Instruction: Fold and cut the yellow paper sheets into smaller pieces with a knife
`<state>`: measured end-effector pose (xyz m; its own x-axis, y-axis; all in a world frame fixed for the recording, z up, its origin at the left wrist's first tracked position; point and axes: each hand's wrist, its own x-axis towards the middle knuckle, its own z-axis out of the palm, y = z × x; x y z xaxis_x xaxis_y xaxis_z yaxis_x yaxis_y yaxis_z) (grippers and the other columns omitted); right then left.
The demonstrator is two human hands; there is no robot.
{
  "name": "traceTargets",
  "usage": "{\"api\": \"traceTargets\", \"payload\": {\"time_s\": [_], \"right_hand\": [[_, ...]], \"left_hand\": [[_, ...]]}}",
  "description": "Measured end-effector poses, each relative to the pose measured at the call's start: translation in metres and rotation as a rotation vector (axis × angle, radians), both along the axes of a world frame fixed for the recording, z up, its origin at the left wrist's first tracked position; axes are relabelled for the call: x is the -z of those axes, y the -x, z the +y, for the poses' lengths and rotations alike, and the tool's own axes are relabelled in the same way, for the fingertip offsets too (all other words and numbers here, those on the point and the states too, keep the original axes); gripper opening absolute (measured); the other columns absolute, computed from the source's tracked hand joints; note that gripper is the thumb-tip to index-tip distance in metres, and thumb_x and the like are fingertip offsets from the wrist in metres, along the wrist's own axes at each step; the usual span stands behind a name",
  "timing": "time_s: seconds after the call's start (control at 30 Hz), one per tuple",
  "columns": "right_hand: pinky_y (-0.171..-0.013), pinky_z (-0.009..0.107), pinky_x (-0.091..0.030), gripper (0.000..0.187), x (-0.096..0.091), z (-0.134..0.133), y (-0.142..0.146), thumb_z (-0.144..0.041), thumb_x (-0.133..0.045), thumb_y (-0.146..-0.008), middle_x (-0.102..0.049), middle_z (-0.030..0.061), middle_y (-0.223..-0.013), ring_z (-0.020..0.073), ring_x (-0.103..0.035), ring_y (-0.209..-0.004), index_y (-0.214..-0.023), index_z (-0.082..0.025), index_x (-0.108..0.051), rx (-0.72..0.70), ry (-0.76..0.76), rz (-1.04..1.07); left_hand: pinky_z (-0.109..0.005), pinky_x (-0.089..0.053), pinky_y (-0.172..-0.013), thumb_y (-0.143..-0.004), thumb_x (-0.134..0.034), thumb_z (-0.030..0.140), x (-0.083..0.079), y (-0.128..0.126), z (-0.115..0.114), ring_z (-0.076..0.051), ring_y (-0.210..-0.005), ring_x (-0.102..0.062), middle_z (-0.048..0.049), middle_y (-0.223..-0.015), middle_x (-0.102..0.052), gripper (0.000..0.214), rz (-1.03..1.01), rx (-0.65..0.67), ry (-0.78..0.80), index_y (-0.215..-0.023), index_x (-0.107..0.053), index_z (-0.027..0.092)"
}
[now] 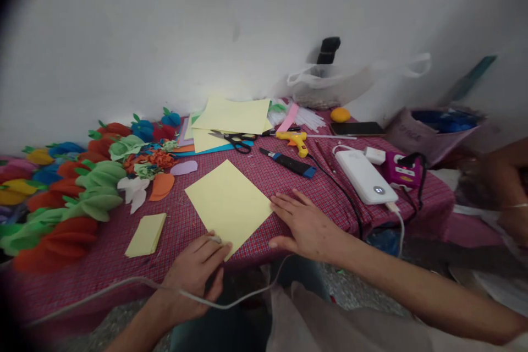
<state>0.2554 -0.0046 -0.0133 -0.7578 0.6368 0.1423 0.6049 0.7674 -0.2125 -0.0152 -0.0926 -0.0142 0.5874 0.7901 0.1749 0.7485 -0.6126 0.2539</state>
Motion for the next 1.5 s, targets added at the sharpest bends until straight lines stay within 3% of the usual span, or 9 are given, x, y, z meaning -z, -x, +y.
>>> {"api": "traceTargets", "payload": {"time_s": [0.1,0.23,0.43,0.77,1.03,1.2,1.3,1.4,1.5], "right_hand": [[-0.104,0.049,-0.022,0.059,-0.014,0.004,0.015,-0.052,-0.041,-0.083,-0.044,0.015,-0.131,0.0256,-0.032,-0.126,-0.129,-0.013,-0.042,0.056,-0.008,0.07],[-0.105,0.041,-0.024,0.062,-0.025,0.005,0.063,-0.049,-0.039,-0.085,-0.035,0.0142,-0.138,0.0211,-0.026,-0.13,-0.134,-0.011,-0.034,-0.084,0.067,0.196],[-0.108,0.037,-0.018,0.067,-0.012,0.021,0.113,-0.052,-0.032,-0.087,-0.032,0.0177,-0.139,0.0205,-0.022,-0.131,-0.134,-0.005,-0.032,-0.257,0.159,0.178],[-0.108,0.04,-0.013,0.089,0.013,0.054,0.102,-0.069,-0.029,-0.077,-0.024,0.019,-0.142,0.0254,-0.016,-0.132,-0.135,-0.002,-0.027,-0.093,0.087,0.048],[-0.107,0.047,-0.008,0.084,0.016,0.078,0.086,-0.069,-0.018,-0.079,-0.029,0.014,-0.141,0.0262,-0.018,-0.132,-0.136,-0.008,-0.029,0.097,-0.075,-0.104],[-0.107,0.047,-0.008,0.077,0.005,0.08,0.091,-0.064,-0.022,-0.082,-0.033,0.0156,-0.139,0.0268,-0.018,-0.132,-0.132,-0.007,-0.037,0.201,-0.236,-0.097],[-0.108,0.042,-0.01,0.068,0.0,0.072,0.112,-0.056,-0.022,-0.087,-0.031,0.0125,-0.14,0.0226,-0.018,-0.132,-0.134,-0.009,-0.034,0.057,-0.24,-0.032],[-0.107,0.039,-0.014,0.063,0.003,0.067,0.136,-0.053,-0.02,-0.089,-0.033,0.0106,-0.14,0.0198,-0.022,-0.131,-0.134,-0.011,-0.034,-0.139,-0.143,-0.021],[-0.107,0.039,-0.015,0.067,0.011,0.071,0.147,-0.056,-0.018,-0.088,-0.031,0.0119,-0.14,0.0204,-0.022,-0.131,-0.135,-0.011,-0.032,-0.197,-0.062,-0.04]], "left_hand": [[-0.042,-0.041,-0.09,-0.076,-0.046,0.015,-0.007,-0.003,0.006,-0.02,-0.088,-0.051,-0.0069,-0.085,-0.056,0.024,0.032,0.005,0.025,-0.098,-0.056,0.015],[-0.034,-0.045,-0.074,-0.083,-0.041,0.017,-0.012,-0.003,0.014,-0.019,-0.08,-0.05,-0.0055,-0.079,-0.055,0.017,0.079,0.022,0.025,-0.087,-0.057,0.017],[-0.03,-0.042,-0.067,-0.086,-0.041,0.02,-0.003,0.004,0.026,-0.017,-0.075,-0.05,-0.0038,-0.078,-0.057,0.018,0.107,0.062,-0.031,-0.08,-0.057,0.019],[-0.027,-0.036,-0.057,-0.083,-0.047,0.015,0.0,0.006,0.03,-0.016,-0.065,-0.047,-0.0005,-0.068,-0.054,0.01,0.115,0.075,-0.052,-0.08,-0.056,0.019],[-0.028,-0.034,-0.057,-0.082,-0.051,0.018,-0.002,0.005,0.028,-0.016,-0.067,-0.047,0.0004,-0.07,-0.055,0.007,0.192,0.064,-0.015,-0.076,-0.055,0.019],[-0.027,-0.034,-0.059,-0.085,-0.048,0.021,-0.009,0.004,0.026,-0.014,-0.07,-0.047,0.0012,-0.073,-0.056,0.013,0.196,0.039,-0.011,-0.073,-0.053,0.019],[-0.027,-0.034,-0.059,-0.086,-0.047,0.021,-0.014,0.003,0.025,-0.014,-0.07,-0.048,0.0016,-0.073,-0.056,0.015,0.201,0.032,-0.008,-0.072,-0.053,0.018],[-0.026,-0.034,-0.058,-0.086,-0.048,0.021,-0.015,0.002,0.025,-0.014,-0.07,-0.048,0.0016,-0.073,-0.057,0.015,0.211,0.017,0.003,-0.073,-0.054,0.018],[-0.026,-0.034,-0.058,-0.085,-0.049,0.021,-0.012,0.002,0.025,-0.014,-0.07,-0.048,0.0013,-0.073,-0.056,0.014,0.21,0.018,-0.004,-0.073,-0.053,0.018]]}}
